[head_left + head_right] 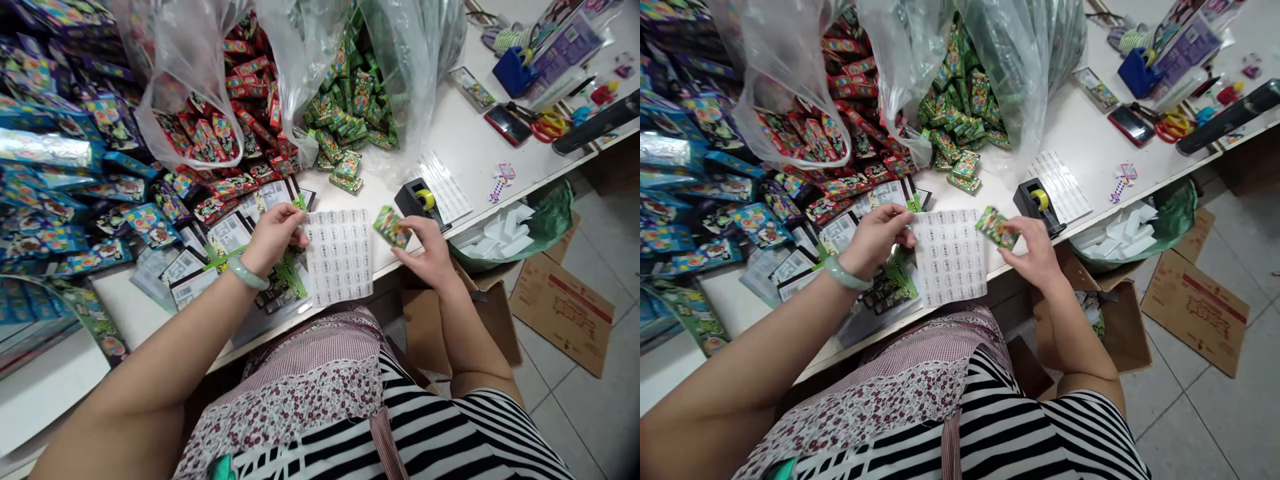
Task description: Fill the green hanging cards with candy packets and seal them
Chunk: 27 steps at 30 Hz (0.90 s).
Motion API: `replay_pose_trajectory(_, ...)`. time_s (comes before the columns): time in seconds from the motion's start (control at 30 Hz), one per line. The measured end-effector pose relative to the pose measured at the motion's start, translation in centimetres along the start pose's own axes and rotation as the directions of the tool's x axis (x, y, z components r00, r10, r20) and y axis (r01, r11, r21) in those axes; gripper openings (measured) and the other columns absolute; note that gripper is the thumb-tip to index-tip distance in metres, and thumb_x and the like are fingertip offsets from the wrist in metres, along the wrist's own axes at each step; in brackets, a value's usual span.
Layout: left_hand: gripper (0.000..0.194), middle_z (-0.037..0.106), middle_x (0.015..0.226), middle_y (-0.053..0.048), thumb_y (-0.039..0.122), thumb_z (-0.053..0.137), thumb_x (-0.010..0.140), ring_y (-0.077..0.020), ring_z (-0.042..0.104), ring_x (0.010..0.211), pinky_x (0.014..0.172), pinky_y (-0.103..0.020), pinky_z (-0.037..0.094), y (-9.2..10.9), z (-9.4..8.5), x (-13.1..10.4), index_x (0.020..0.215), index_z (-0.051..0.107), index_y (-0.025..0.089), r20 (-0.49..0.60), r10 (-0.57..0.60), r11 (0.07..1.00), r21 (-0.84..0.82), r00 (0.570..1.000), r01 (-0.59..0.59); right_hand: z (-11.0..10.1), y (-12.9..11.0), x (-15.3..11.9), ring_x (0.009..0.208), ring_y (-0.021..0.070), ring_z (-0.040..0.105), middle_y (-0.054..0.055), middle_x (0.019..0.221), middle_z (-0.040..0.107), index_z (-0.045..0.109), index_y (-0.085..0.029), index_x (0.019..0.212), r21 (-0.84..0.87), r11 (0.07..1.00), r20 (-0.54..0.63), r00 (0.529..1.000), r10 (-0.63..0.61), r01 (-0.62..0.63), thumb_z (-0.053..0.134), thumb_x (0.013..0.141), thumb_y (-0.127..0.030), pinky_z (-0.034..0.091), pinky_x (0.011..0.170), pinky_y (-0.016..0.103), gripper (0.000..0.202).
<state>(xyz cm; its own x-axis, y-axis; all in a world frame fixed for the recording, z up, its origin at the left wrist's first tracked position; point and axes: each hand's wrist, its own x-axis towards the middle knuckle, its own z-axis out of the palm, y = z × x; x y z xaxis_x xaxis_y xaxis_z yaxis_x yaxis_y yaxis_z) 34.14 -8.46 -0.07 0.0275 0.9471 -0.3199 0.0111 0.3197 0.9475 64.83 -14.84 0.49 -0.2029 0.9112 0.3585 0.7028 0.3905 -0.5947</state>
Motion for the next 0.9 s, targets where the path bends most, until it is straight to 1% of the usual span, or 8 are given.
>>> replay_pose_trajectory(0.1,0.015,0.053,0.051,0.008,0.024,0.064,0.08,-0.013,0.059,0.04,0.041,-0.021,0.046,-0.2,2.9,1.5,0.078,0.05,0.021,0.031,-0.051,0.999,0.018,0.998,0.051,0.9,-0.5,0.3,0.112,0.0265,0.06,0.01,0.121,0.069,0.064,-0.021,0.119,0.023,0.99,0.263,0.955,-0.14,0.138,0.07,0.082,-0.024,0.046,0.1,0.045,0.038)
replay_pose_trajectory(0.3,0.013,0.049,0.047,0.008,0.019,0.057,0.083,-0.0173,0.06,0.04,0.044,-0.026,0.047,-1.2,5.2,4.5,0.077,0.046,0.022,0.078,-0.064,0.973,0.225,0.995,0.045,4.9,0.6,0.3,0.123,0.0322,0.053,0.014,0.136,0.062,0.067,-0.017,0.124,-0.147,0.989,0.538,0.841,0.061,0.023,0.067,0.084,-0.016,0.045,0.103,0.051,0.04)
replay_pose_trajectory(0.37,0.012,0.049,0.046,0.007,0.019,0.057,0.083,-0.0186,0.061,0.042,0.047,-0.027,0.047,-1.2,4.8,5.2,0.077,0.048,0.022,0.104,-0.057,0.936,0.352,0.993,0.017,5.0,1.4,1.0,0.123,0.0311,0.054,0.014,0.135,0.063,0.069,-0.018,0.121,-0.099,0.995,0.527,0.849,0.039,0.015,0.067,0.086,-0.023,0.045,0.104,0.05,0.035)
replay_pose_trajectory(0.43,0.007,0.055,0.052,0.004,0.02,0.059,0.083,-0.0196,0.064,0.052,0.055,-0.028,0.049,-1.0,4.4,5.5,0.08,0.052,0.022,0.135,0.021,0.831,0.548,0.991,-0.092,4.9,2.6,2.4,0.116,0.028,0.058,0.013,0.123,0.067,0.071,-0.019,0.115,-0.083,0.996,0.425,0.903,0.065,-0.032,0.06,0.091,-0.025,0.046,0.103,0.047,0.027)
replay_pose_trajectory(0.57,0.028,0.068,0.105,-0.014,0.017,0.058,0.085,-0.0267,0.068,0.093,0.08,-0.037,0.053,-0.2,4.4,4.2,0.113,0.058,0.015,0.23,0.291,0.379,0.864,0.929,-0.332,5.7,5.1,6.2,0.101,0.0246,0.062,0.014,0.112,0.067,0.069,-0.014,0.117,-0.18,0.962,0.23,0.942,0.245,-0.206,0.049,0.093,-0.016,0.048,0.096,0.04,0.031)
replay_pose_trajectory(0.67,0.032,0.061,0.125,-0.02,0.013,0.048,0.09,-0.0306,0.062,0.113,0.094,-0.042,0.051,-0.2,5.5,2.0,0.121,0.058,0.01,0.452,0.267,0.155,0.852,0.851,-0.501,6.9,6.2,8.0,0.099,0.0246,0.062,0.016,0.115,0.065,0.069,-0.011,0.119,-0.236,0.942,0.263,0.918,0.297,-0.237,0.052,0.092,-0.015,0.047,0.095,0.037,0.032)
replay_pose_trajectory(0.77,0.032,0.056,0.138,-0.02,0.011,0.045,0.092,-0.032,0.053,0.126,0.104,-0.043,0.047,-1.0,6.8,0.2,0.12,0.062,0.009,0.657,0.135,0.071,0.74,0.742,-0.668,7.5,6.3,8.2,0.1,0.0245,0.062,0.015,0.111,0.065,0.072,-0.012,0.11,-0.251,0.946,0.296,0.914,0.277,-0.205,0.052,0.093,-0.016,0.047,0.095,0.036,0.027)
replay_pose_trajectory(0.9,0.03,0.056,0.139,-0.019,0.012,0.044,0.094,-0.0319,0.052,0.126,0.105,-0.044,0.047,-2.4,7.5,-0.5,0.115,0.066,0.009,0.693,0.075,0.037,0.717,0.717,-0.696,7.3,6.1,8.0,0.105,0.0261,0.06,0.015,0.114,0.066,0.067,-0.011,0.125,-0.288,0.937,0.274,0.92,0.281,-0.2,0.053,0.093,-0.016,0.046,0.097,0.037,0.035)
